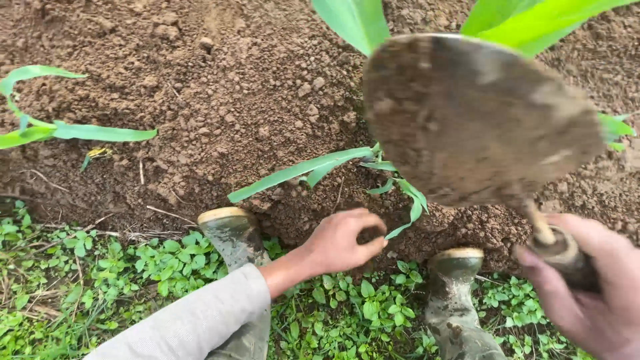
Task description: The person uses a hand hoe to loosen and move soil around the base of small corn plants. They repeatedly dig into the earth and pull the dirt towards the plants, occasionally using their hands to clear small weeds and pat the soil down.
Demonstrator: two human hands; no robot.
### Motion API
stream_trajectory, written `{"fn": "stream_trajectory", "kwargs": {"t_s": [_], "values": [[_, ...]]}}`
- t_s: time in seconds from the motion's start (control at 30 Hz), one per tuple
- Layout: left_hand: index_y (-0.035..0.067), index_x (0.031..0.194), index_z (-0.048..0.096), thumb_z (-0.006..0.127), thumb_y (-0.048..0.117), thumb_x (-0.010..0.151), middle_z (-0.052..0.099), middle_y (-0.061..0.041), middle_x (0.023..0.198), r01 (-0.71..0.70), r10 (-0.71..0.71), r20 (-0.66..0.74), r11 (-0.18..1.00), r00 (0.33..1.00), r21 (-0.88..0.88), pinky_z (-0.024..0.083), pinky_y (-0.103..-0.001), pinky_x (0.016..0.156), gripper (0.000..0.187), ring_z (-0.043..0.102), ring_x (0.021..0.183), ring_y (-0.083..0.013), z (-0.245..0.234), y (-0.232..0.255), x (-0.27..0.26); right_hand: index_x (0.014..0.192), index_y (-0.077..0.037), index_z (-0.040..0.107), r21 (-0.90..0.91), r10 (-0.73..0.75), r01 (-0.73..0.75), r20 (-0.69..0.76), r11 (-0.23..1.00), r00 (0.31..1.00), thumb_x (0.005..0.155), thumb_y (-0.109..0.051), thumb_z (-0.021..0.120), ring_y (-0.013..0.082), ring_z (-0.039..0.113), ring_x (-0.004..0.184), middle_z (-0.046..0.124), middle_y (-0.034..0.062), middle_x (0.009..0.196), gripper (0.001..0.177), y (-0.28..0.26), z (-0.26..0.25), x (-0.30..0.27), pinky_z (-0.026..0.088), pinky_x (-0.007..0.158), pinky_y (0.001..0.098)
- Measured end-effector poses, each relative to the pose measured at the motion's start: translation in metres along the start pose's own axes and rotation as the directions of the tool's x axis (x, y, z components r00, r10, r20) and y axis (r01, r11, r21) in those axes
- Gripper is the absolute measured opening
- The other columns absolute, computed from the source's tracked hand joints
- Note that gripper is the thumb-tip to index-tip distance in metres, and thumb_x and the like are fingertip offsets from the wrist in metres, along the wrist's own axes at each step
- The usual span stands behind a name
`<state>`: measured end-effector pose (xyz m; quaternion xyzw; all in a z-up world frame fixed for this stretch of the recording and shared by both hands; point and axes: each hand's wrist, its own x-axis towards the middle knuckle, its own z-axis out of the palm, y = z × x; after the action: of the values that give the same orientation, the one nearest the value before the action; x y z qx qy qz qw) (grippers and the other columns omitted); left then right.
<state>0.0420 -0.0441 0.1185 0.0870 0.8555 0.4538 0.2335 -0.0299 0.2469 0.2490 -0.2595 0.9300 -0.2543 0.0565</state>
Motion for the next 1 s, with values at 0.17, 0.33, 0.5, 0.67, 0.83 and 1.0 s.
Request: {"fn": "stream_trajectory", "kwargs": {"t_s": [0.17, 0.33, 0.5, 0.67, 0.83, 1.0], "values": [[0.005, 0.124, 0.064, 0.058, 0.019, 0.089, 0.068, -0.015, 0.130, 0.037, -0.239, -0.425, 0.901, 0.873, -0.431, 0.043, -0.044, 0.113, 0.038, 0.064, 0.124, -0.0285, -0.069, -0.011, 0.000, 0.122, -0.012, 0.064, -0.104, -0.109, 0.116, 0.069, 0.988, 0.992, 0.085, -0.032, 0.073, 0.0115, 0.064, 0.047, 0.072, -0.0022, 0.074, 0.043, -0.070, 0.040, 0.041, 0.062, 0.052, 0.0347], [0.003, 0.114, 0.056, 0.038, 0.003, 0.098, 0.052, -0.011, 0.087, -0.540, -0.706, -0.565, 0.301, 0.428, -0.786, 0.046, -0.038, 0.035, 0.024, 0.049, 0.047, -0.0223, -0.129, -0.093, -0.003, 0.129, -0.010, 0.054, 0.099, -0.074, 0.060, 0.135, 0.993, 0.988, 0.091, -0.030, 0.066, 0.0261, 0.068, 0.065, 0.070, 0.0059, 0.088, 0.045, -0.134, 0.092, 0.081, 0.052, 0.061, 0.0429], [0.016, 0.124, 0.062, 0.045, 0.045, 0.094, 0.060, -0.009, 0.132, -0.669, -0.849, -0.343, -0.017, 0.403, -0.743, 0.049, -0.037, 0.089, 0.045, 0.060, 0.109, -0.0237, -0.163, -0.102, -0.007, 0.118, -0.006, 0.050, 0.448, -0.251, 0.174, 0.116, 0.877, 0.961, 0.099, -0.012, 0.061, 0.0104, 0.041, 0.049, 0.048, -0.0024, 0.066, 0.023, -0.205, 0.148, 0.119, 0.033, 0.043, 0.0286], [0.018, 0.140, 0.053, 0.037, 0.049, 0.093, 0.056, -0.002, 0.148, -0.637, -0.907, -0.226, -0.059, 0.357, -0.768, 0.030, -0.038, 0.118, 0.058, 0.047, 0.140, -0.0180, -0.187, -0.070, -0.015, 0.099, -0.012, 0.053, 0.581, -0.084, 0.021, 0.083, 0.814, 0.993, 0.097, -0.010, 0.067, 0.0063, 0.031, 0.060, 0.033, -0.0077, 0.070, 0.015, -0.243, 0.192, 0.150, 0.027, 0.052, 0.0251], [0.014, 0.157, 0.026, 0.055, 0.043, 0.098, 0.027, -0.024, 0.158, -0.658, -0.819, -0.536, 0.292, 0.202, -0.694, 0.026, -0.055, 0.119, 0.072, 0.026, 0.146, -0.0417, -0.182, -0.096, -0.005, 0.097, 0.001, 0.072, 0.711, -0.091, 0.075, -0.016, 0.699, 0.996, 0.087, 0.003, 0.072, 0.0099, 0.056, 0.043, 0.057, 0.0045, 0.048, 0.010, -0.244, 0.215, 0.163, 0.041, 0.045, 0.0218], [0.015, 0.116, 0.044, 0.056, 0.051, 0.094, 0.052, -0.011, 0.117, -0.559, -0.834, -0.547, 0.420, 0.072, -0.715, 0.040, -0.041, 0.103, 0.044, 0.050, 0.113, -0.0275, -0.200, -0.121, 0.010, 0.098, -0.005, 0.074, 0.694, -0.032, 0.069, -0.066, 0.717, 0.997, 0.086, -0.004, 0.078, 0.0087, 0.048, 0.039, 0.054, 0.0035, 0.042, 0.013, -0.260, 0.222, 0.165, 0.034, 0.043, 0.0211]]}}
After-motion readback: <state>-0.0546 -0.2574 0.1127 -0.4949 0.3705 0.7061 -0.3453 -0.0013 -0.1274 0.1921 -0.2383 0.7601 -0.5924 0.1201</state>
